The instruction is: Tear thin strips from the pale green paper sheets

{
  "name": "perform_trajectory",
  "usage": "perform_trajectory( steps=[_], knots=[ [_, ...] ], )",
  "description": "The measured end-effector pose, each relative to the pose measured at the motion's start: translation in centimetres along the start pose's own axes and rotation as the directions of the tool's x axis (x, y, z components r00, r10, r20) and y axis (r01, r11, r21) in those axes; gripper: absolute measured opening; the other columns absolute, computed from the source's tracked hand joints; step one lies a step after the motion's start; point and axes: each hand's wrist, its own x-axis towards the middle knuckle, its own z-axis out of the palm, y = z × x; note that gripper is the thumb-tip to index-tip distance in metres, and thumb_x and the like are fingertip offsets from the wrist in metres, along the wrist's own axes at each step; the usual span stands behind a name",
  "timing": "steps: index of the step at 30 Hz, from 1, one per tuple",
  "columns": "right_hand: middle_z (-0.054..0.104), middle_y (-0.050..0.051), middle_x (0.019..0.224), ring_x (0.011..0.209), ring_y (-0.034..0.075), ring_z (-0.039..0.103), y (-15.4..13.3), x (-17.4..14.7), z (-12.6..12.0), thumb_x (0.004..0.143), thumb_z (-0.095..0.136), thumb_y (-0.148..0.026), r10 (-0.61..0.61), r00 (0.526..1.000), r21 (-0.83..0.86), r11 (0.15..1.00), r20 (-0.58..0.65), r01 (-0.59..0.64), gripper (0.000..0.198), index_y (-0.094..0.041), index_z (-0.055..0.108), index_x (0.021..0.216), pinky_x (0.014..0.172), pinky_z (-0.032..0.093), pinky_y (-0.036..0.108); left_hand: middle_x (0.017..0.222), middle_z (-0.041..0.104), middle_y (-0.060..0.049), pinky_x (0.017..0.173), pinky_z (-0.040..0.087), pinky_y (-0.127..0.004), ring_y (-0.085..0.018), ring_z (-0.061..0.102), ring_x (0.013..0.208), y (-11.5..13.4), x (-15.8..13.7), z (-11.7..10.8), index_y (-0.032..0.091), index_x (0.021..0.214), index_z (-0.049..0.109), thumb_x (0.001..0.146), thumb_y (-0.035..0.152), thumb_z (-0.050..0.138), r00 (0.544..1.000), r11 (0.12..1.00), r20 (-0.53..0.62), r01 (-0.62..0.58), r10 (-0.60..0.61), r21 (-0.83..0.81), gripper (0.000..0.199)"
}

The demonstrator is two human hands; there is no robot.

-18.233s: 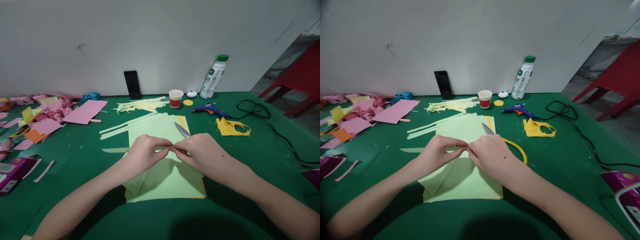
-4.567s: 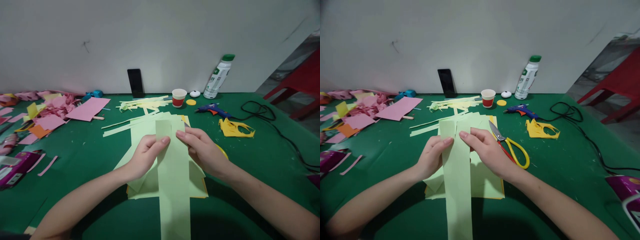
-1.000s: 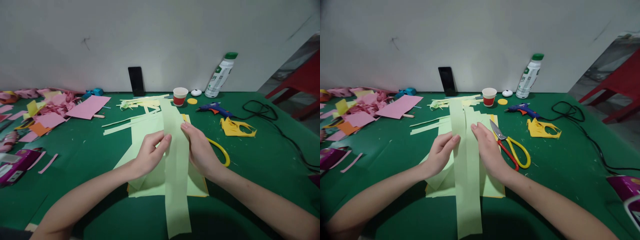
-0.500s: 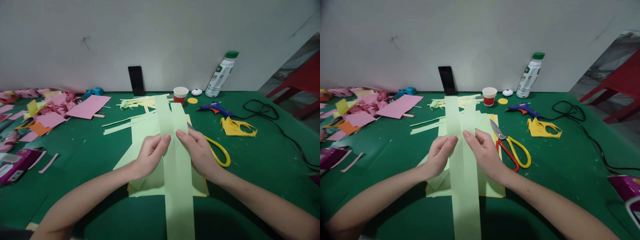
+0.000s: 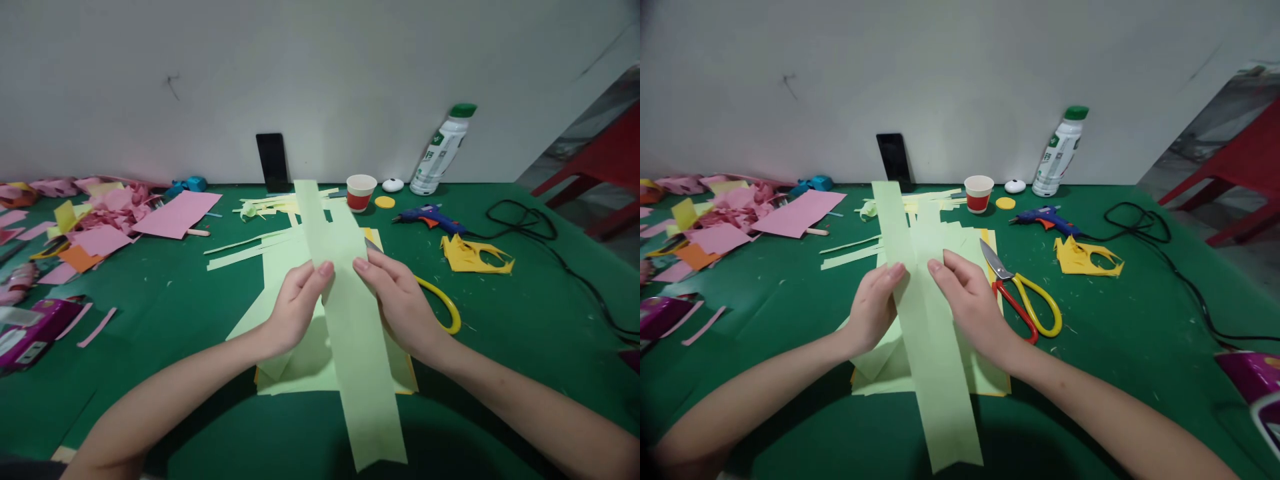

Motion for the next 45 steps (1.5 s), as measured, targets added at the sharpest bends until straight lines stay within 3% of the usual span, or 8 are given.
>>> perform_trajectory(
  steps=[5,12,17,24,29,36,40,45],
  knots=[
    [0.024,-0.005,0.056,0.051,0.010,0.028,-0.04,0.01,0.14,0.078,0.049,-0.035,-0.011,0.998,-0.010,1.000,-0.069,0.010,0.035,-0.020,0.028,0.054,0.049,0.028,0.024,0.050,0.030,0.004,0.047,0.029,-0.023,-0.009,0.031,0.048,-0.17,-0.36,0.21,0.017,0.051,0.034,0.080,0.049,0.047,1.000,0.995,0.006,-0.018,0.018,0.095,0.045],
    [0.026,-0.005,0.058,0.052,0.010,0.028,0.37,-0.29,0.54,0.081,0.047,-0.036,-0.023,0.994,0.053,0.998,-0.105,0.029,0.034,-0.020,0.029,0.056,0.051,0.030,0.023,0.053,0.033,0.004,0.050,0.032,-0.023,-0.009,0.033,0.051,-0.11,-0.67,0.50,0.017,0.055,0.035,0.085,0.042,0.043,0.998,0.997,0.013,-0.063,0.062,0.044,0.040],
    [0.025,-0.005,0.057,0.051,0.009,0.028,0.08,-0.13,0.22,0.078,0.052,-0.036,-0.011,1.000,0.029,1.000,-0.027,0.012,0.035,-0.020,0.030,0.056,0.050,0.030,0.023,0.057,0.040,0.002,0.052,0.035,-0.023,-0.010,0.038,0.054,-0.15,-0.28,0.28,0.017,0.061,0.043,0.083,0.044,0.045,0.999,0.999,-0.029,-0.016,0.014,-0.046,0.035],
    [0.025,-0.005,0.054,0.051,0.010,0.031,-0.18,-0.05,0.31,0.077,0.051,-0.034,0.025,0.995,0.016,1.000,-0.099,-0.024,0.032,-0.021,0.033,0.054,0.050,0.031,0.024,0.051,0.032,0.004,0.047,0.030,-0.024,-0.009,0.031,0.049,-0.21,-0.58,0.35,0.017,0.053,0.033,0.082,0.048,0.043,0.999,0.994,0.024,-0.042,0.040,0.097,0.044],
    [0.026,-0.005,0.056,0.051,0.010,0.030,0.24,-0.15,0.50,0.080,0.048,-0.035,-0.016,0.989,0.050,0.999,-0.144,0.023,0.032,-0.021,0.032,0.056,0.050,0.030,0.024,0.053,0.030,0.004,0.049,0.029,-0.024,-0.009,0.030,0.049,-0.16,-0.74,0.53,0.018,0.053,0.034,0.084,0.046,0.042,0.998,0.995,-0.007,-0.063,0.064,0.080,0.042],
    [0.027,-0.005,0.057,0.051,0.009,0.028,-0.18,0.02,0.09,0.080,0.049,-0.031,-0.048,0.999,-0.025,0.999,-0.009,0.047,0.029,-0.020,0.034,0.058,0.048,0.028,0.023,0.056,0.035,0.003,0.050,0.031,-0.024,-0.009,0.034,0.052,-0.43,-0.07,-0.08,0.017,0.058,0.040,0.082,0.048,0.046,0.995,0.998,-0.077,-0.065,0.066,0.008,0.039],
    [0.032,-0.005,0.059,0.055,0.010,0.036,-0.27,-0.03,0.15,0.081,0.047,-0.034,-0.020,0.998,-0.022,1.000,-0.052,0.019,0.025,-0.021,0.038,0.062,0.050,0.032,0.023,0.053,0.035,0.003,0.048,0.030,-0.023,-0.009,0.033,0.050,0.00,-0.11,-0.21,0.017,0.055,0.038,0.081,0.048,0.047,0.999,0.994,0.021,-0.034,0.032,0.103,0.041],
    [0.032,-0.005,0.058,0.055,0.010,0.035,0.22,-0.23,0.40,0.081,0.047,-0.035,-0.017,0.995,0.026,0.999,-0.094,0.020,0.028,-0.021,0.035,0.061,0.050,0.032,0.023,0.051,0.031,0.004,0.047,0.028,-0.024,-0.009,0.029,0.048,0.12,-0.51,0.13,0.017,0.053,0.033,0.083,0.047,0.044,0.999,0.994,-0.006,-0.049,0.049,0.095,0.043]
  ],
)
